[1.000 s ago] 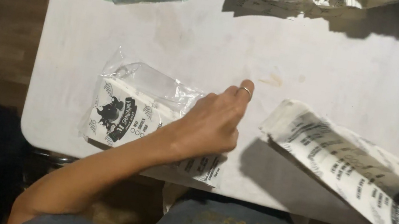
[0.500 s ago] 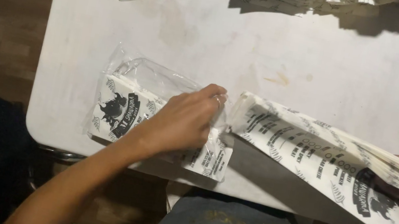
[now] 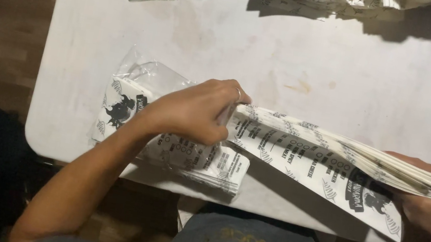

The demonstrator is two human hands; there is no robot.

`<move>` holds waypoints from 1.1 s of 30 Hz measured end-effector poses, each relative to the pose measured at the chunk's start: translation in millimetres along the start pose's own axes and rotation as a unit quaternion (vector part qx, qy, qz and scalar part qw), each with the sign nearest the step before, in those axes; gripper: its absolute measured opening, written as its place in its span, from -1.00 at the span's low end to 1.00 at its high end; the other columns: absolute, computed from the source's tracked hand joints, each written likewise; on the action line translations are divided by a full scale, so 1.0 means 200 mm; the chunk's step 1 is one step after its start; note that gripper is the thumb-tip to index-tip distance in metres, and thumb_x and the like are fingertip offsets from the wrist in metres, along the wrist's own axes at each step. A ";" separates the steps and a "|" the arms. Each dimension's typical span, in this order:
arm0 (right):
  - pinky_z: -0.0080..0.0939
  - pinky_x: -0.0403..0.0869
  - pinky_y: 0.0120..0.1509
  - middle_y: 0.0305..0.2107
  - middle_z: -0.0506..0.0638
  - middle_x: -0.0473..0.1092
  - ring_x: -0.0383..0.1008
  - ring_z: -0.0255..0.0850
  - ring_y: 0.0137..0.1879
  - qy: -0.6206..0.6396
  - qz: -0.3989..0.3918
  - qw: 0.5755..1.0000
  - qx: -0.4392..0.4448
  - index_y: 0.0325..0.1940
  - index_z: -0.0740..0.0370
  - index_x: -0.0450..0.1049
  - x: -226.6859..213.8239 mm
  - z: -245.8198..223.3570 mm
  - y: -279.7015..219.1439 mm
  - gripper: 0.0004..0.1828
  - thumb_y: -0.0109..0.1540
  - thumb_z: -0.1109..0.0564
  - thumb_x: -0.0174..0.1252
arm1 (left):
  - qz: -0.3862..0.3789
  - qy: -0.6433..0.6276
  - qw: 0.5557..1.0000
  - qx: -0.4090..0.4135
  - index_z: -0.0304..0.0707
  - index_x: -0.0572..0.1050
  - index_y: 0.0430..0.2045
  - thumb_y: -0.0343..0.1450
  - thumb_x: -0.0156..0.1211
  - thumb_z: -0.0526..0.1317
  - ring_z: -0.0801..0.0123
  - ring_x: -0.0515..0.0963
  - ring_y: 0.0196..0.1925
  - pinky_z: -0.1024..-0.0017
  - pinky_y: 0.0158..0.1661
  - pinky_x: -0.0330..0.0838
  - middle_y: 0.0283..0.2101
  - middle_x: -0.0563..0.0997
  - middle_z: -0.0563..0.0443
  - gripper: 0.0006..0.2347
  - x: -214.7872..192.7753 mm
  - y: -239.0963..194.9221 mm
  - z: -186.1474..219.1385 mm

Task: Folding, gluing, and counting paper packaging sleeves at a workstation

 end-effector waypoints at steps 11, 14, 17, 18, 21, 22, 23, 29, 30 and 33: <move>-0.13 0.64 0.11 -0.02 0.40 0.47 0.58 0.04 -0.01 0.030 0.028 0.999 -0.034 0.05 0.63 0.46 0.11 -0.08 0.01 -0.52 0.04 0.44 0.31 | -0.017 0.005 0.999 -0.033 -0.29 0.21 0.34 0.27 0.00 -0.32 0.21 0.47 0.07 0.28 -0.13 0.49 0.25 0.34 -0.13 -0.38 -0.01 -0.03 0.07; -0.37 0.47 -0.28 -0.12 0.23 0.52 0.51 -0.21 -0.23 0.077 0.002 0.997 -0.010 0.04 0.54 0.51 0.10 -0.05 0.01 -0.48 -0.03 0.47 0.04 | -0.012 0.024 0.998 -0.056 -0.32 0.20 0.35 0.27 0.04 -0.39 0.29 0.42 0.19 0.32 0.08 0.51 0.15 0.39 -0.04 -0.37 0.02 -0.05 0.12; -0.31 0.66 -0.08 -0.09 0.28 0.52 0.61 -0.11 -0.14 0.093 -0.006 0.995 -0.037 -0.01 0.57 0.49 0.11 -0.06 0.02 -0.64 0.11 0.39 0.23 | -0.022 0.067 0.995 -0.068 -0.14 0.28 -0.54 0.27 0.11 -0.51 0.46 0.41 -0.17 0.64 -0.22 0.52 -0.04 0.41 0.04 -0.79 0.04 -0.07 0.20; -0.30 0.62 -0.05 -0.09 0.27 0.52 0.59 -0.10 -0.11 0.072 0.011 0.997 -0.030 0.00 0.56 0.50 0.12 -0.06 0.03 -0.59 0.08 0.32 0.28 | -0.005 0.120 0.992 -0.044 -0.20 0.30 -0.57 0.27 0.07 -0.54 0.35 0.41 -0.30 0.47 -0.32 0.46 -0.14 0.40 -0.02 -0.81 0.06 -0.06 0.22; -0.23 0.61 -0.12 -0.07 0.32 0.50 0.57 -0.05 -0.12 0.077 0.030 0.996 -0.013 0.00 0.58 0.48 0.16 -0.09 0.02 -0.52 -0.02 0.42 0.15 | 0.046 0.196 0.980 -0.009 -0.26 0.42 -0.53 0.30 0.08 -0.58 0.30 0.43 -0.49 0.39 -0.52 0.41 -0.23 0.43 -0.11 -0.83 0.13 0.01 0.21; -0.17 0.64 -0.24 -0.06 0.36 0.49 0.57 0.00 -0.16 0.104 0.033 0.994 -0.003 0.00 0.62 0.46 0.17 -0.11 0.02 -0.44 -0.09 0.59 -0.02 | 0.080 0.221 0.972 0.000 -0.26 0.53 -0.44 0.34 0.12 -0.58 0.36 0.44 -0.55 0.48 -0.61 0.42 -0.21 0.47 -0.16 -0.82 0.16 0.04 0.20; -0.17 0.64 -0.24 -0.06 0.36 0.49 0.57 0.00 -0.16 0.105 0.033 0.994 -0.005 0.00 0.62 0.46 0.15 -0.05 0.02 -0.44 -0.09 0.59 -0.02 | 0.081 0.222 0.972 -0.001 -0.26 0.53 -0.44 0.34 0.12 -0.58 0.36 0.44 -0.55 0.48 -0.61 0.42 -0.21 0.47 -0.16 -0.82 0.17 0.03 0.22; -0.26 0.60 -0.23 -0.11 0.26 0.52 0.54 -0.12 -0.23 0.067 0.023 0.997 0.016 0.06 0.55 0.49 0.24 -0.14 0.05 -0.70 0.22 0.44 0.16 | 0.199 0.319 0.927 0.010 -0.31 0.49 -0.68 0.27 -0.06 -0.65 0.58 0.25 -0.71 0.59 -0.77 0.10 -0.27 0.59 -0.30 -0.74 0.31 0.12 0.21; -0.15 0.61 -0.04 -0.05 0.34 0.49 0.55 0.00 -0.10 0.071 0.028 0.996 0.042 0.08 0.60 0.46 0.25 -0.16 0.04 -0.57 0.11 0.51 0.18 | 0.202 0.334 0.921 -0.008 -0.25 0.49 -0.68 0.27 0.01 -0.60 0.61 0.24 -0.71 0.62 -0.76 0.11 -0.21 0.61 -0.32 -0.77 0.32 0.13 0.23; -0.12 0.56 0.08 -0.05 0.31 0.49 0.53 0.01 -0.03 0.071 0.047 0.992 0.096 0.12 0.56 0.46 0.34 -0.23 0.05 -0.47 0.03 0.49 0.23 | 0.227 0.359 0.905 -0.028 -0.21 0.53 -0.63 0.32 0.15 -0.52 0.52 0.38 -0.57 0.64 -0.74 0.26 -0.19 0.63 -0.32 -0.82 0.36 0.15 0.30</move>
Point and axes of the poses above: each hand's wrist, its own y-axis towards the middle knuckle, its own x-axis out of the palm, z = x × y, the point moved 1 cm from there along y, towards the middle knuckle
